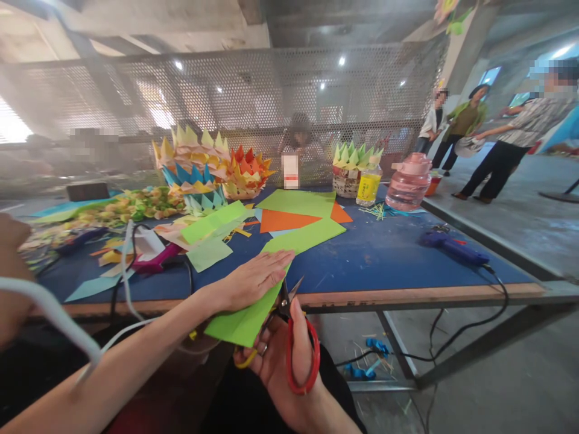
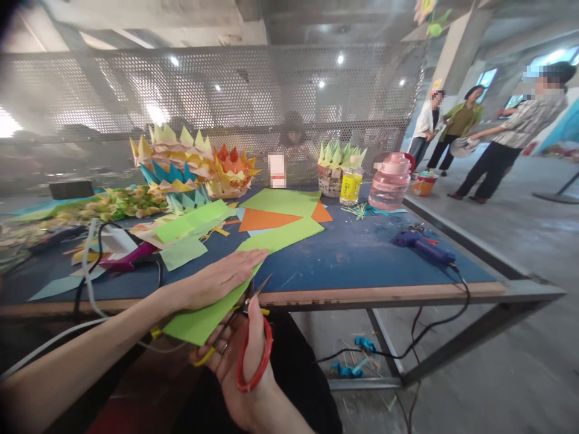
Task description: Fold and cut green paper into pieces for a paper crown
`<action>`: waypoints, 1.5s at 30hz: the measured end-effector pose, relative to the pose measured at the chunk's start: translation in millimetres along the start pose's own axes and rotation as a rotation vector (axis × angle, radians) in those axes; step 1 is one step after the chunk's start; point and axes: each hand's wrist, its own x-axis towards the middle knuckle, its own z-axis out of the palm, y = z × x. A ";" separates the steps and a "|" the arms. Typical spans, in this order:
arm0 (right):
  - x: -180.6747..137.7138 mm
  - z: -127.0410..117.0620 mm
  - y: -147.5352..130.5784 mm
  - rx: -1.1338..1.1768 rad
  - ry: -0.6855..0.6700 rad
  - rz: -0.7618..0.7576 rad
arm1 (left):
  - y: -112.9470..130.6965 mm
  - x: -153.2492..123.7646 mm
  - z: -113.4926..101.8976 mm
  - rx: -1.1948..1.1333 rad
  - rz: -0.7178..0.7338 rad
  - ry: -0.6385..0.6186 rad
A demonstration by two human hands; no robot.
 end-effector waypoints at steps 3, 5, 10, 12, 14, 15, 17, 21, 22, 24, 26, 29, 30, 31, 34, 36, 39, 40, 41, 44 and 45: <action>-0.3 -0.3 -0.2 -0.008 0.004 -0.003 | -3.2 9.9 0.6 0.036 -0.004 0.126; -0.4 -0.6 -0.6 -0.012 0.012 -0.003 | -3.9 16.4 3.4 0.075 -0.041 0.172; -0.2 0.5 -1.7 -0.022 0.005 -0.011 | -1.9 22.4 6.4 0.025 -0.102 0.108; -0.4 1.3 -0.9 -0.022 -0.002 -0.011 | -1.3 21.1 4.4 0.002 -0.108 0.097; -1.1 1.1 1.7 -0.031 0.006 -0.015 | -0.8 18.2 2.4 -0.011 -0.110 0.083; -1.7 0.5 4.0 -0.035 0.017 -0.017 | -0.4 15.9 1.8 -0.013 -0.110 0.074; -3.5 -2.1 10.7 -0.035 0.041 -0.001 | 1.0 9.8 1.9 -0.008 -0.103 0.064; -7.2 -11.3 30.2 -0.011 0.078 0.043 | 6.6 -6.1 5.7 0.031 -0.074 0.064; -7.5 -13.8 35.2 -0.010 0.084 0.044 | 8.3 -9.6 6.5 0.045 -0.069 0.065; -6.5 -18.3 43.1 -0.009 0.091 0.042 | 11.6 -14.8 7.5 0.069 -0.064 0.063; -3.5 -21.1 46.9 -0.009 0.086 0.047 | 14.2 -17.4 7.5 0.086 -0.063 0.050; 2.0 -20.9 44.4 -0.021 0.058 0.049 | 16.1 -17.8 6.8 0.103 -0.067 0.021; 3.0 -19.7 42.0 -0.029 0.046 0.043 | 16.2 -17.6 6.8 0.106 -0.066 0.019; 3.3 -18.1 39.5 -0.031 0.037 0.034 | 16.2 -17.4 6.8 0.108 -0.064 0.022; 0.1 -14.0 32.8 -0.001 0.019 0.015 | 15.8 -17.3 7.3 0.110 -0.059 0.037; -3.6 -13.6 30.0 0.030 -0.001 0.017 | 15.7 -17.6 7.6 0.117 -0.068 0.027; -7.7 -15.7 27.4 0.058 -0.032 0.009 | 15.6 -18.0 7.8 0.122 -0.073 0.019; -8.1 -16.3 26.3 0.068 -0.041 0.012 | 15.7 -18.1 7.9 0.122 -0.072 0.021; -8.1 -16.3 24.9 0.077 -0.051 0.016 | 15.8 -18.1 8.0 0.123 -0.072 0.021; -6.5 -13.1 18.6 0.096 -0.093 0.029 | 16.1 -17.8 8.7 0.129 -0.077 0.017; -5.8 -11.4 16.1 0.098 -0.104 0.031 | 16.1 -17.7 9.1 0.128 -0.077 0.019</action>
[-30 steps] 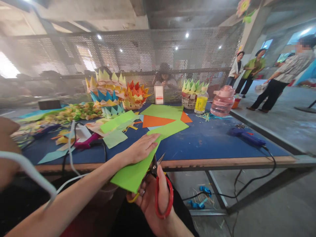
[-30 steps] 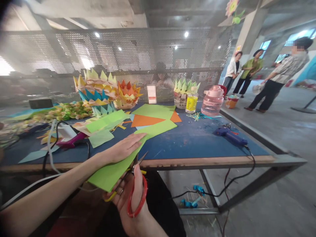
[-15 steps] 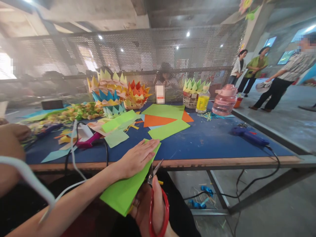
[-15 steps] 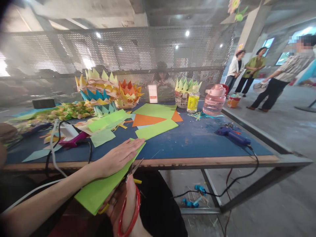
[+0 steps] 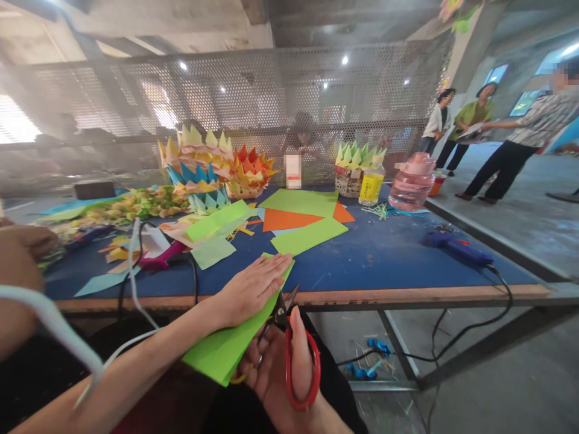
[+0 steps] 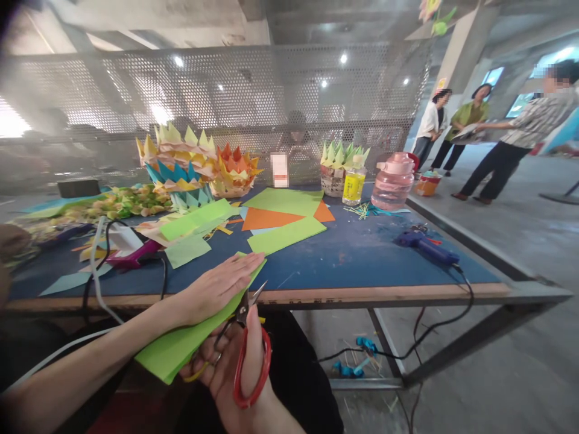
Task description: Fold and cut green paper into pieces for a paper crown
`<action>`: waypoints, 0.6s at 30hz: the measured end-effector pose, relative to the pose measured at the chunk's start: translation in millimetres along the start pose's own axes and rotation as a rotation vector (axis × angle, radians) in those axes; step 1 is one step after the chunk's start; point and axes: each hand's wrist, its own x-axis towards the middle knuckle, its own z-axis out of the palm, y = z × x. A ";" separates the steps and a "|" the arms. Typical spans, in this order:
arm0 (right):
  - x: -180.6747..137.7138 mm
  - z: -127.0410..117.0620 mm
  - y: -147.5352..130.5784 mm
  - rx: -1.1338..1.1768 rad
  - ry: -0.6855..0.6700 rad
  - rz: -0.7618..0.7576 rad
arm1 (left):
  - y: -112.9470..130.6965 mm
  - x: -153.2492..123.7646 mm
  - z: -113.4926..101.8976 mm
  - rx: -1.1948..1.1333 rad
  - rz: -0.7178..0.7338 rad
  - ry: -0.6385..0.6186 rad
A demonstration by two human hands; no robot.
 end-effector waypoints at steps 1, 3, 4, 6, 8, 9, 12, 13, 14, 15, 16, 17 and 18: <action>0.6 1.9 -2.2 0.000 -0.004 0.001 | 0.0 0.1 0.3 -0.003 0.001 0.004; 1.2 4.3 -5.5 -0.005 -0.002 0.007 | -0.3 0.3 1.0 -0.016 0.004 0.016; 1.1 4.6 -6.5 -0.008 0.005 0.003 | -0.4 0.3 1.2 -0.021 0.006 0.021; 0.3 3.4 -7.2 -0.010 0.031 -0.018 | -0.7 -0.1 1.6 -0.019 0.011 0.017; -0.6 1.0 -7.0 -0.005 0.069 -0.021 | -0.5 -1.1 2.1 -0.007 0.014 0.007; -0.9 0.1 -6.8 0.000 0.085 -0.017 | -0.1 -1.9 2.4 -0.003 0.015 0.007; -1.6 -0.5 -6.8 0.000 0.085 0.016 | 2.0 -5.4 3.3 -0.004 0.020 0.024; -1.9 0.1 -6.9 -0.006 0.080 0.026 | 2.9 -6.6 3.5 -0.006 0.023 0.031; -2.1 0.8 -7.1 -0.011 0.079 0.032 | 3.8 -7.8 3.7 -0.005 0.026 0.035; -2.4 1.6 -7.3 -0.017 0.082 0.037 | 4.7 -8.9 4.0 -0.003 0.029 0.037; -2.6 2.4 -7.4 -0.024 0.085 0.042 | 5.4 -9.7 4.2 0.000 0.031 0.038; -2.6 2.9 -7.6 -0.029 0.090 0.038 | 5.9 -10.4 4.4 0.005 0.030 0.037; -2.3 3.3 -7.8 -0.035 0.092 0.034 | 6.2 -10.8 4.6 0.010 0.029 0.035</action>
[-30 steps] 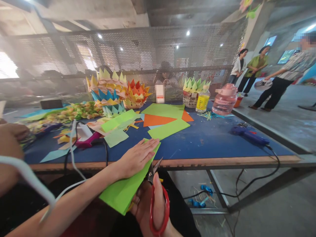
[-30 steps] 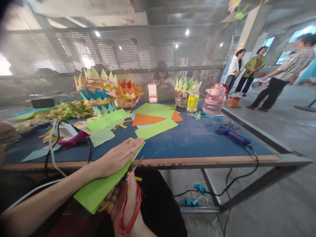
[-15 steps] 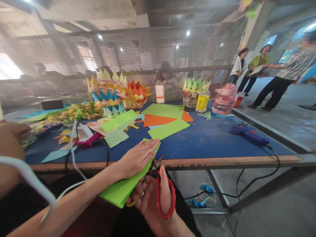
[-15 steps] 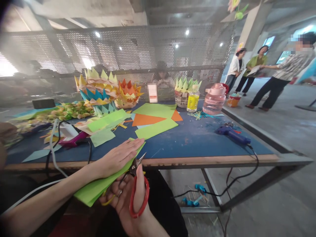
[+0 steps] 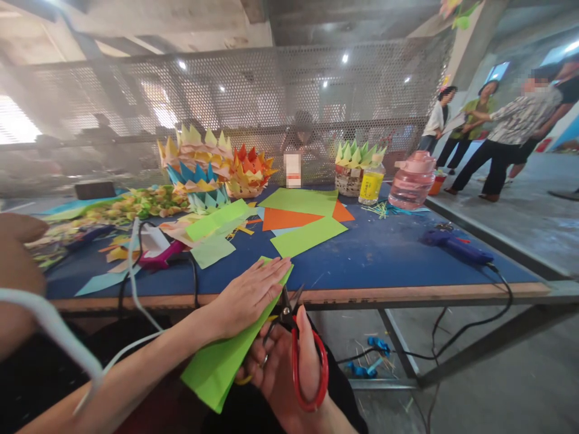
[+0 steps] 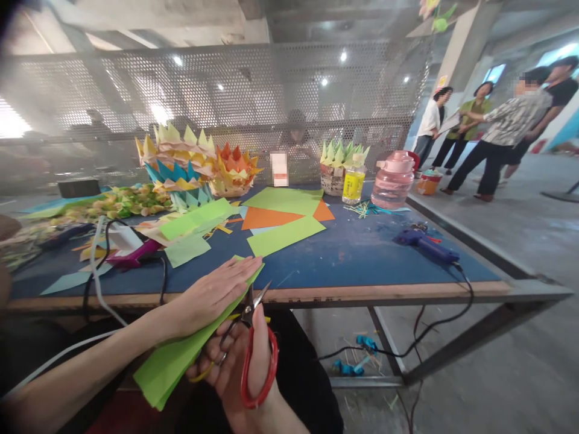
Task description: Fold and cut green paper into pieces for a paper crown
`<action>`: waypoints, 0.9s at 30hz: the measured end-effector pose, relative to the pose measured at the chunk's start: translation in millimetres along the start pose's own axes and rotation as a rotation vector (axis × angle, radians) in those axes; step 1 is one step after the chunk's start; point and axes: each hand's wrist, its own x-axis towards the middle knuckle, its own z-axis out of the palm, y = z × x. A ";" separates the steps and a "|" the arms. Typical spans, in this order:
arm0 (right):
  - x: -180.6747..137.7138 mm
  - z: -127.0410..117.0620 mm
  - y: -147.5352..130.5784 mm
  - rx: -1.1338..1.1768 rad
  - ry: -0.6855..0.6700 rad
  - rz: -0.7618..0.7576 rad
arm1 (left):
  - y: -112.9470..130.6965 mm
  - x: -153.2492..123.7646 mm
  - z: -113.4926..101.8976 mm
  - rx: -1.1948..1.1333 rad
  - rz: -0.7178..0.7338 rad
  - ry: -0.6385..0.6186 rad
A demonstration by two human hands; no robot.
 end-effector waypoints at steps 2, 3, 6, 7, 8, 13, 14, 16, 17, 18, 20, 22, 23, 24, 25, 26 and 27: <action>1.4 0.2 -0.6 -0.005 -0.005 -0.014 | 0.0 -0.4 0.4 0.009 -0.002 -0.003; 2.6 0.1 -1.0 -0.011 -0.010 -0.019 | -0.2 -0.5 0.7 0.012 -0.001 -0.002; 6.4 -0.6 -1.8 -0.015 -0.012 -0.032 | -1.3 -0.8 1.3 0.015 0.010 0.010; 7.1 -0.9 -1.9 -0.015 -0.006 -0.038 | -1.6 -1.0 1.5 0.018 0.011 0.014; 7.2 -1.2 -1.9 -0.017 0.001 -0.039 | -1.8 -1.2 1.6 0.021 0.013 0.017; 1.6 -2.4 -2.5 -0.002 0.035 -0.067 | -0.6 -4.4 2.2 0.031 0.036 0.011; 0.7 -2.1 -3.4 0.002 0.025 -0.071 | -0.3 -5.3 2.5 0.030 0.037 0.009; 0.6 -0.6 -6.1 -0.002 0.004 -0.060 | -0.2 -6.8 3.4 0.024 0.035 0.008; 1.4 0.7 -7.9 -0.007 -0.002 -0.053 | -0.4 -7.3 4.0 0.020 0.034 0.009; 2.6 2.2 -9.8 -0.012 -0.003 -0.043 | -0.9 -7.7 4.5 0.014 0.034 0.008; 5.0 5.4 -13.6 -0.024 -0.004 -0.023 | -1.9 -8.1 4.9 -0.007 0.032 0.000; 5.9 7.6 -16.0 -0.031 -0.007 -0.010 | -2.2 -8.3 3.8 -0.036 0.019 -0.015; 5.4 8.0 -16.3 -0.032 -0.007 -0.006 | -2.0 -8.4 2.6 -0.051 0.010 -0.024; 4.4 7.9 -16.1 -0.033 -0.007 -0.005 | -1.5 -8.5 1.0 -0.065 0.001 -0.031; 2.8 7.1 -15.2 -0.033 -0.010 -0.003 | -0.9 -8.5 -0.9 -0.078 -0.008 -0.038; 0.9 5.9 -13.8 -0.030 -0.016 -0.004 | -0.3 -8.5 -3.2 -0.090 -0.016 -0.043; -1.2 4.3 -12.0 -0.027 -0.024 -0.009 | 0.2 -8.4 -5.5 -0.102 -0.023 -0.049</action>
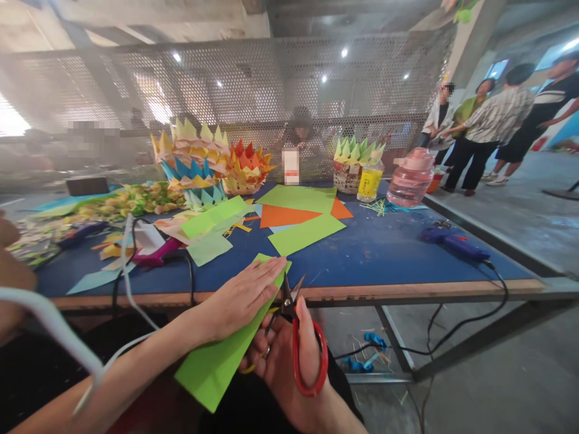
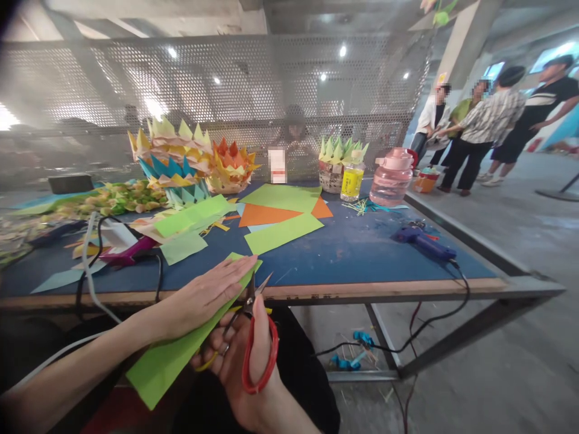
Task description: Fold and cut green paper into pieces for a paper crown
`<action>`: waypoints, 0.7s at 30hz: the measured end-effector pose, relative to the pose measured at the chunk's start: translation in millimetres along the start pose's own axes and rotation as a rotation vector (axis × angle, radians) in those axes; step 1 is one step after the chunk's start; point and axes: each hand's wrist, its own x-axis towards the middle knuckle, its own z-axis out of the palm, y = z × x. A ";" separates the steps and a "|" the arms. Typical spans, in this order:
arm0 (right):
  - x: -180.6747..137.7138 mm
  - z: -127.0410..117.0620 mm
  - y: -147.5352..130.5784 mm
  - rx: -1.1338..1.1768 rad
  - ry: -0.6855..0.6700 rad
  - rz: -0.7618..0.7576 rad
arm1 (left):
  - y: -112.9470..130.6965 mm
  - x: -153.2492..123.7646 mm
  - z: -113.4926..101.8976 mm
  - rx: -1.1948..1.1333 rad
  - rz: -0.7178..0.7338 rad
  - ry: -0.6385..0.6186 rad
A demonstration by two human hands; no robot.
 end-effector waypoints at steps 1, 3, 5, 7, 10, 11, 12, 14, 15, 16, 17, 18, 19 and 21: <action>-2.2 -1.6 2.0 0.006 -0.008 -0.008 | 0.6 -0.1 -2.4 -0.013 -0.006 -0.006; -6.0 -4.7 5.7 0.019 -0.012 -0.017 | 1.0 -0.4 -7.3 -0.034 -0.016 -0.021; -8.7 -7.2 8.4 0.030 -0.007 -0.015 | 1.2 -1.3 -11.9 -0.048 -0.019 -0.039; -10.4 -9.6 9.9 0.026 -0.003 0.003 | 2.3 -2.5 -15.8 -0.052 -0.013 -0.063; -11.9 -14.6 11.0 -0.005 -0.004 0.031 | 6.6 -3.8 -19.4 -0.029 0.007 -0.093; -12.5 -16.7 11.1 -0.015 -0.008 0.042 | 8.3 -4.0 -19.9 -0.017 0.009 -0.096; -13.0 -18.9 11.3 -0.018 -0.012 0.052 | 9.8 -4.1 -20.0 -0.008 0.009 -0.098; -14.3 -23.0 11.8 -0.018 -0.027 0.069 | 11.9 -4.3 -19.7 -0.005 0.007 -0.097; -15.0 -24.5 12.1 -0.018 -0.032 0.080 | 12.2 -4.5 -19.5 -0.012 0.005 -0.098; -15.7 -25.6 12.4 -0.021 -0.035 0.090 | 12.1 -4.7 -19.3 -0.020 0.002 -0.098; -16.3 -26.1 12.7 -0.027 -0.035 0.097 | 11.6 -5.0 -19.3 -0.029 0.000 -0.100; -16.9 -26.1 13.0 -0.036 -0.032 0.103 | 10.9 -5.3 -19.3 -0.037 -0.004 -0.100; -17.6 -25.8 13.3 -0.050 -0.028 0.108 | 10.0 -5.4 -19.4 -0.045 -0.007 -0.101; -18.9 -24.5 14.0 -0.075 -0.016 0.110 | 8.2 -5.4 -19.6 -0.057 -0.006 -0.105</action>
